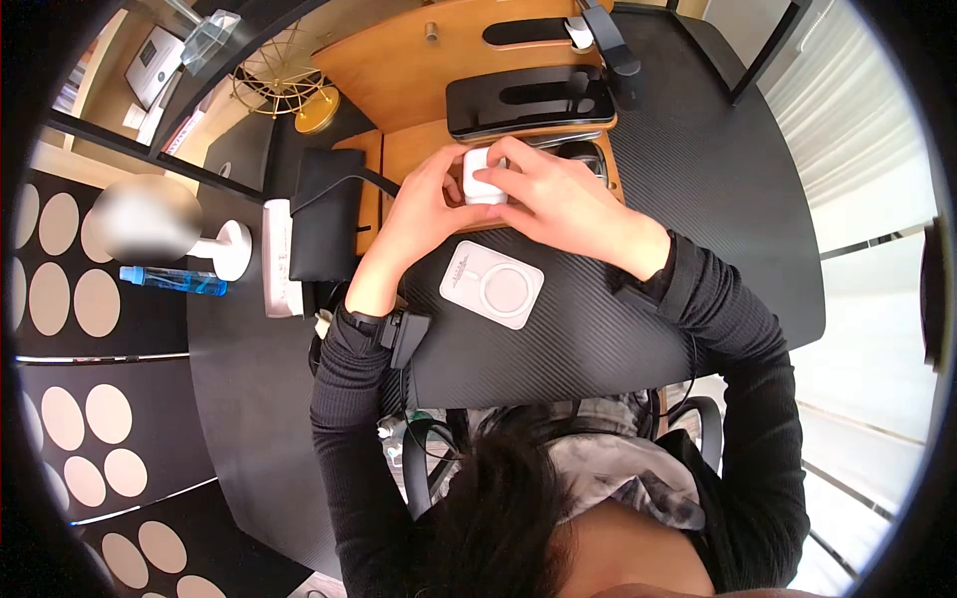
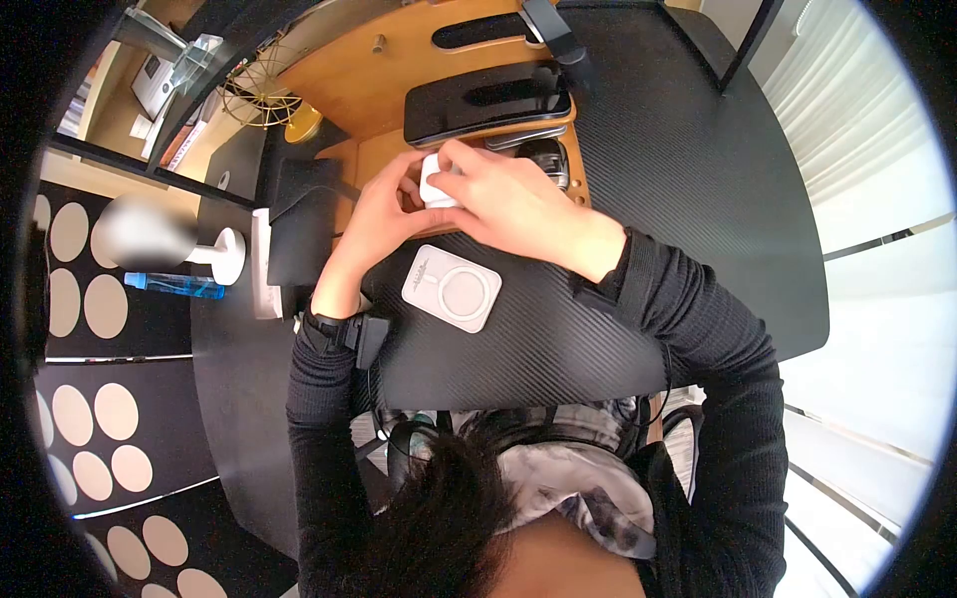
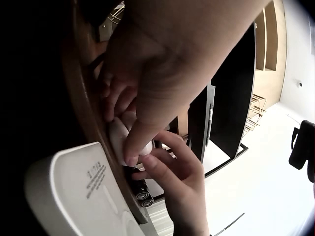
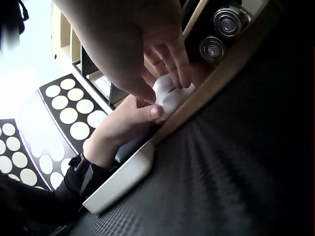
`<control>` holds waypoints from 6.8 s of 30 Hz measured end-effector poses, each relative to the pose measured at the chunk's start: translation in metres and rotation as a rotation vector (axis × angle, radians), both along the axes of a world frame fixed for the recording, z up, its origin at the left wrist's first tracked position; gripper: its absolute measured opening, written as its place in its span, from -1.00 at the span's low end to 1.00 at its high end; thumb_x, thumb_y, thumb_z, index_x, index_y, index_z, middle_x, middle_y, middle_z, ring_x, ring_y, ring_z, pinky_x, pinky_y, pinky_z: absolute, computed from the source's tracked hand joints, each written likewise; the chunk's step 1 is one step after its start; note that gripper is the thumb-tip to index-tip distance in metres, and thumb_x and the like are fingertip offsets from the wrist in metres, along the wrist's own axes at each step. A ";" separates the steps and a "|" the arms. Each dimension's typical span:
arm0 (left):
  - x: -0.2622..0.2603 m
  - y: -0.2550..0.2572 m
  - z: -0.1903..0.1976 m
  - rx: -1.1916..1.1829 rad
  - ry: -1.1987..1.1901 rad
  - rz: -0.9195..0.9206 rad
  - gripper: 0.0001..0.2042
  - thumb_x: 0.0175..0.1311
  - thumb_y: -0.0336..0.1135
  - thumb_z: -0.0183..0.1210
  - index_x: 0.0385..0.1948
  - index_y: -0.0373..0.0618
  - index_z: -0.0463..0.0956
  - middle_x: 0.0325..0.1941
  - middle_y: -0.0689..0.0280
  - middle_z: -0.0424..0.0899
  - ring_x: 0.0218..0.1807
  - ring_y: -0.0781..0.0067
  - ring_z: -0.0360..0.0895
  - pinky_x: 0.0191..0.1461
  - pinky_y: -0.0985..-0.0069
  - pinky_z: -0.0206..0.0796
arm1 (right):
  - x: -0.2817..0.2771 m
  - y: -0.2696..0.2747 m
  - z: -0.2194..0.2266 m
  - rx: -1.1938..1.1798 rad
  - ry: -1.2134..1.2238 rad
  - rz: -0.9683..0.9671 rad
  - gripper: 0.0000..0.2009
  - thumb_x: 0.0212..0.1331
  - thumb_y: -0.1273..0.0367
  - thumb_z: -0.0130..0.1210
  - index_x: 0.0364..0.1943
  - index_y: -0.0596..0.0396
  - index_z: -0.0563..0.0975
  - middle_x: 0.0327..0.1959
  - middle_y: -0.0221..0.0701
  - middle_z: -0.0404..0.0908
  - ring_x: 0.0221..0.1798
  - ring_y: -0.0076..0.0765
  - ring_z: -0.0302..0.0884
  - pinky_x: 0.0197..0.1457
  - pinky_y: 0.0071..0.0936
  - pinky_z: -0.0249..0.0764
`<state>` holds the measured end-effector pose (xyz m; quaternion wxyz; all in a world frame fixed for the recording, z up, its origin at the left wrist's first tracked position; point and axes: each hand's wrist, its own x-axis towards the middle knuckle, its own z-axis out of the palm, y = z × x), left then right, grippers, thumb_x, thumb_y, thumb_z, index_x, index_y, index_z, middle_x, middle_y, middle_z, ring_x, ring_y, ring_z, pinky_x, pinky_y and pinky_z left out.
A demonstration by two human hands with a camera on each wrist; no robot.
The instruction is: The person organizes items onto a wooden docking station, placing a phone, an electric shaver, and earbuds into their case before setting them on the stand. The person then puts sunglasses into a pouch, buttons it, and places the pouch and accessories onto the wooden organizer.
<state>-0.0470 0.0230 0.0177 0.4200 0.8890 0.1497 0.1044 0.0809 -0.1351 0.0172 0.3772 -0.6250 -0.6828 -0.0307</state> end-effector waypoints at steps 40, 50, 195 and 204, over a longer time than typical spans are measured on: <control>-0.143 0.048 0.038 0.332 0.096 0.507 -0.41 0.09 -0.24 0.35 0.19 -0.11 0.34 -0.08 -0.01 0.58 -0.07 0.07 0.59 -0.02 0.32 0.43 | 0.013 -0.006 -0.006 -0.144 -0.215 -0.147 -0.75 -0.12 0.44 0.25 -0.29 0.17 0.53 -0.17 -0.33 0.51 0.00 -0.20 0.47 0.07 -0.26 0.42; -0.144 0.058 0.032 0.432 -0.118 0.556 -0.52 0.18 -0.40 0.23 0.17 -0.17 0.39 0.00 0.07 0.58 0.06 0.22 0.53 0.18 0.39 0.31 | 0.010 -0.005 -0.008 -0.081 -0.251 -0.165 -0.75 -0.04 0.40 0.21 -0.25 0.17 0.53 -0.13 -0.29 0.50 0.00 -0.15 0.46 0.08 -0.26 0.40; -0.099 -0.078 0.033 0.297 0.175 -0.303 -0.55 -0.20 -0.62 0.18 -0.11 -0.22 0.52 -0.15 0.18 0.56 -0.21 0.25 0.59 -0.15 0.37 0.48 | -0.006 -0.023 -0.007 -0.576 0.387 0.409 -0.31 0.06 0.27 0.10 0.31 0.31 0.23 0.12 -0.12 0.32 0.19 -0.07 0.33 0.27 -0.36 0.27; -0.087 -0.092 0.013 0.885 -0.091 -0.350 -0.67 -0.03 -0.44 0.16 -0.14 -0.25 0.52 -0.20 0.20 0.50 -0.10 0.21 0.52 -0.07 0.39 0.45 | -0.007 -0.022 -0.012 -0.668 0.454 0.477 -0.35 0.16 0.20 0.10 0.30 0.27 0.27 0.24 -0.06 0.33 0.34 -0.01 0.24 0.37 -0.31 0.19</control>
